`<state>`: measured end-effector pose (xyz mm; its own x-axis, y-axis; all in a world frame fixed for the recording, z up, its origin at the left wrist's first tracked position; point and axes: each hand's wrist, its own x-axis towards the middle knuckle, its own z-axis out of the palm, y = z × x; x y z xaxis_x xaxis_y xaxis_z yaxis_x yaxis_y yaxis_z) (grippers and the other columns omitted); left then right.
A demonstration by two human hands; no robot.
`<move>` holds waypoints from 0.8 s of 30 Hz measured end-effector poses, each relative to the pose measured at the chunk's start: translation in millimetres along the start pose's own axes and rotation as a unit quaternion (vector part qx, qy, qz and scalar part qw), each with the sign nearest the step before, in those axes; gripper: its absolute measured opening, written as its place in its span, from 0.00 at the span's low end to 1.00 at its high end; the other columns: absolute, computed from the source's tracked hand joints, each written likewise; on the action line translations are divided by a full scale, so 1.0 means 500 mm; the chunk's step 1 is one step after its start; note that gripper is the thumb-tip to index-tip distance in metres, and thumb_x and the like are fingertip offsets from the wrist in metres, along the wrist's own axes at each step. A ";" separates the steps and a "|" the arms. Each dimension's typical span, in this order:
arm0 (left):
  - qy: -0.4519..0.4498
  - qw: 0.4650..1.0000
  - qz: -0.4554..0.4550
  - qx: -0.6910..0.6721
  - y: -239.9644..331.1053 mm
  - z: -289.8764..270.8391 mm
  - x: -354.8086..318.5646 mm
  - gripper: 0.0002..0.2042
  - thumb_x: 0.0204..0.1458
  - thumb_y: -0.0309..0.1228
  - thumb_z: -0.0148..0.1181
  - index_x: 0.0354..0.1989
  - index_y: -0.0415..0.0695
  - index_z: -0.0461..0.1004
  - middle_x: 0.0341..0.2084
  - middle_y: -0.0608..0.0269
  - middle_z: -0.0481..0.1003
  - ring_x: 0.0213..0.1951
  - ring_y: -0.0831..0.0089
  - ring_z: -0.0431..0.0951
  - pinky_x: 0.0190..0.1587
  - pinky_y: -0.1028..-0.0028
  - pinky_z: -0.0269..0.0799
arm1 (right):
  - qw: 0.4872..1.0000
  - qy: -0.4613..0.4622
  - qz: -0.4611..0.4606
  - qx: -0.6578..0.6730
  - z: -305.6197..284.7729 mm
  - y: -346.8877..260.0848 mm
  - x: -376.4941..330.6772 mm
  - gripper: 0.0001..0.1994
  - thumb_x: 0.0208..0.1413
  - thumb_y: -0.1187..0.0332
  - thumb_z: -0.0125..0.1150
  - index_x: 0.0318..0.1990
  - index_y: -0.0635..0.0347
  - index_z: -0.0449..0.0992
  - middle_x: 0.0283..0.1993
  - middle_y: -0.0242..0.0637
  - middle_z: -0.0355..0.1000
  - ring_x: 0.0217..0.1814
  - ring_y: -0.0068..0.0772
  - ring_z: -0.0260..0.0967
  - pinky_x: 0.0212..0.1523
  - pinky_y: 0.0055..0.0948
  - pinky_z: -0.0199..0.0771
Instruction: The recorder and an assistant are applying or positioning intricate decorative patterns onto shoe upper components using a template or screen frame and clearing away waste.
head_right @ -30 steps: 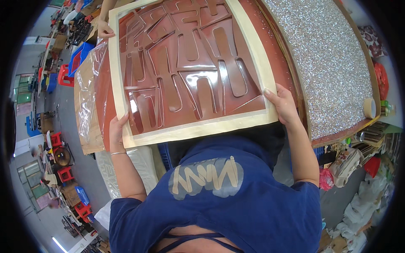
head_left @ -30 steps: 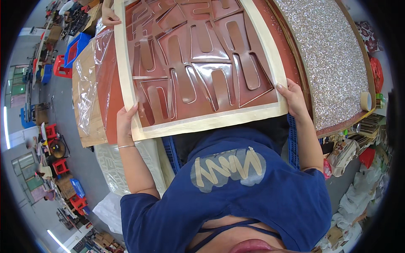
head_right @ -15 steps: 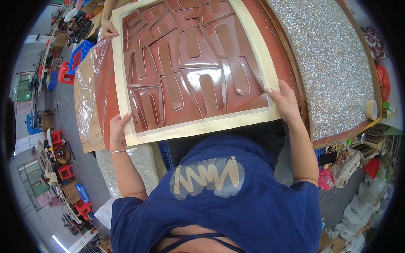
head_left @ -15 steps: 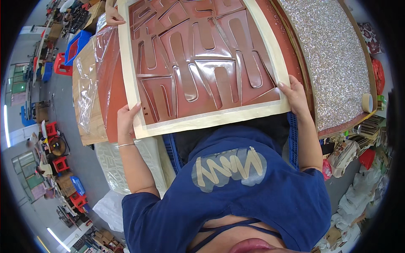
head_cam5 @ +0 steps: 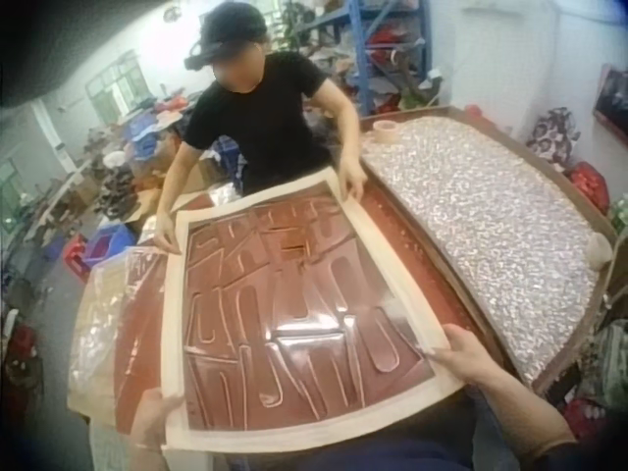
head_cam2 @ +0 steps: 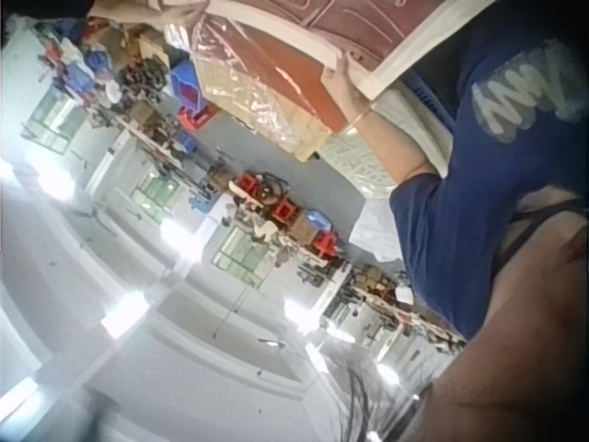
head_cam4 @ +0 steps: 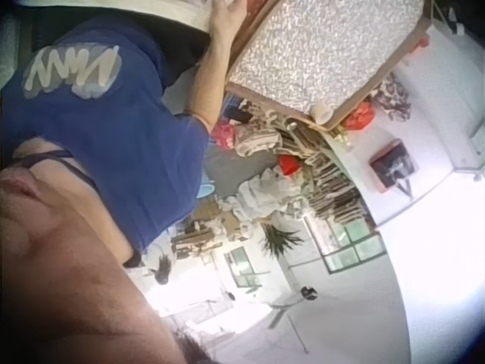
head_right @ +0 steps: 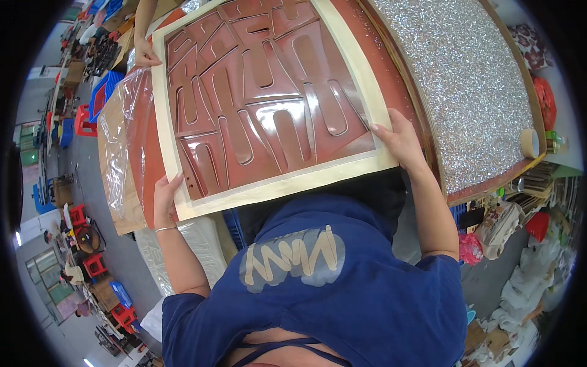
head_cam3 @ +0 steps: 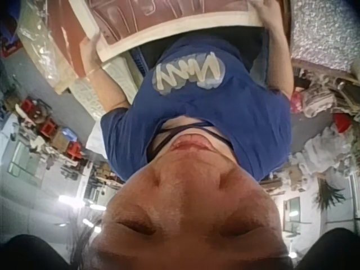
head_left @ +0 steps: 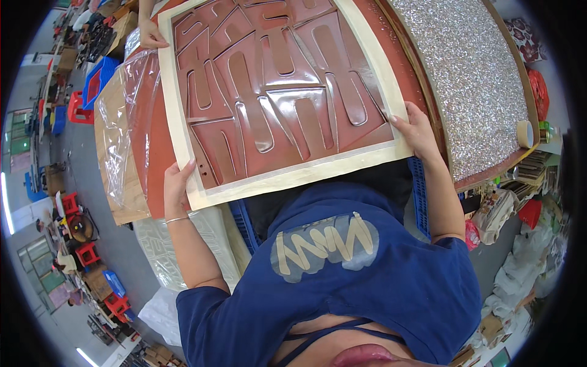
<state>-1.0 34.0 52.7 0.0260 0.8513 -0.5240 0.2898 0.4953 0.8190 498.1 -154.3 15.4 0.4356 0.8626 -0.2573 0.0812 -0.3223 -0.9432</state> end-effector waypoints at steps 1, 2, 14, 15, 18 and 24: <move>-0.002 1.000 0.001 0.001 -0.002 -0.003 0.003 0.13 0.51 0.31 0.64 0.41 0.35 0.75 0.29 0.63 0.77 0.27 0.78 0.76 0.30 0.75 0.73 | 1.000 -0.009 0.011 -0.012 0.000 -0.010 -0.001 0.17 0.54 0.72 0.60 0.50 0.70 0.68 0.44 0.38 0.73 0.45 0.24 0.69 0.48 0.25 0.68; -0.010 1.000 -0.007 0.018 -0.005 -0.011 0.009 0.13 0.51 0.31 0.64 0.41 0.35 0.75 0.30 0.63 0.77 0.28 0.77 0.76 0.31 0.75 0.73 | 0.999 -0.019 0.021 -0.023 -0.001 -0.015 -0.001 0.17 0.55 0.73 0.59 0.51 0.69 0.67 0.45 0.36 0.72 0.46 0.22 0.68 0.48 0.23 0.68; -0.011 0.997 -0.016 0.080 0.004 -0.011 0.002 0.13 0.51 0.29 0.62 0.42 0.33 0.75 0.32 0.59 0.79 0.31 0.73 0.79 0.34 0.72 0.75 | 0.999 -0.006 -0.004 -0.053 -0.005 0.007 0.007 0.17 0.52 0.70 0.62 0.46 0.72 0.70 0.40 0.43 0.74 0.42 0.28 0.70 0.43 0.28 0.69; -0.014 0.997 -0.020 0.074 -0.003 -0.014 0.008 0.13 0.51 0.28 0.62 0.42 0.33 0.75 0.32 0.58 0.79 0.31 0.72 0.79 0.34 0.72 0.75 | 0.997 -0.006 0.003 -0.073 -0.006 0.001 0.007 0.16 0.52 0.70 0.62 0.46 0.71 0.71 0.40 0.43 0.74 0.41 0.27 0.70 0.43 0.28 0.69; -0.011 0.996 -0.011 0.086 -0.003 -0.005 0.015 0.14 0.51 0.28 0.62 0.42 0.32 0.75 0.33 0.58 0.79 0.32 0.72 0.78 0.35 0.72 0.75 | 0.999 -0.012 0.022 -0.038 -0.010 -0.002 0.004 0.16 0.53 0.71 0.61 0.46 0.71 0.70 0.40 0.40 0.74 0.41 0.26 0.70 0.43 0.26 0.70; 0.002 0.996 -0.007 0.093 0.000 0.005 0.014 0.15 0.49 0.30 0.63 0.42 0.32 0.75 0.32 0.59 0.78 0.31 0.74 0.77 0.34 0.73 0.73 | 1.000 -0.009 0.022 -0.021 -0.007 -0.011 0.000 0.16 0.52 0.71 0.62 0.46 0.72 0.70 0.41 0.41 0.74 0.41 0.27 0.70 0.44 0.27 0.70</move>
<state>1.5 39.7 48.6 0.0173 0.8458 -0.5333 0.4621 0.4662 0.7544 500.9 -154.2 21.3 0.4241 0.8539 -0.3016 0.1001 -0.3752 -0.9215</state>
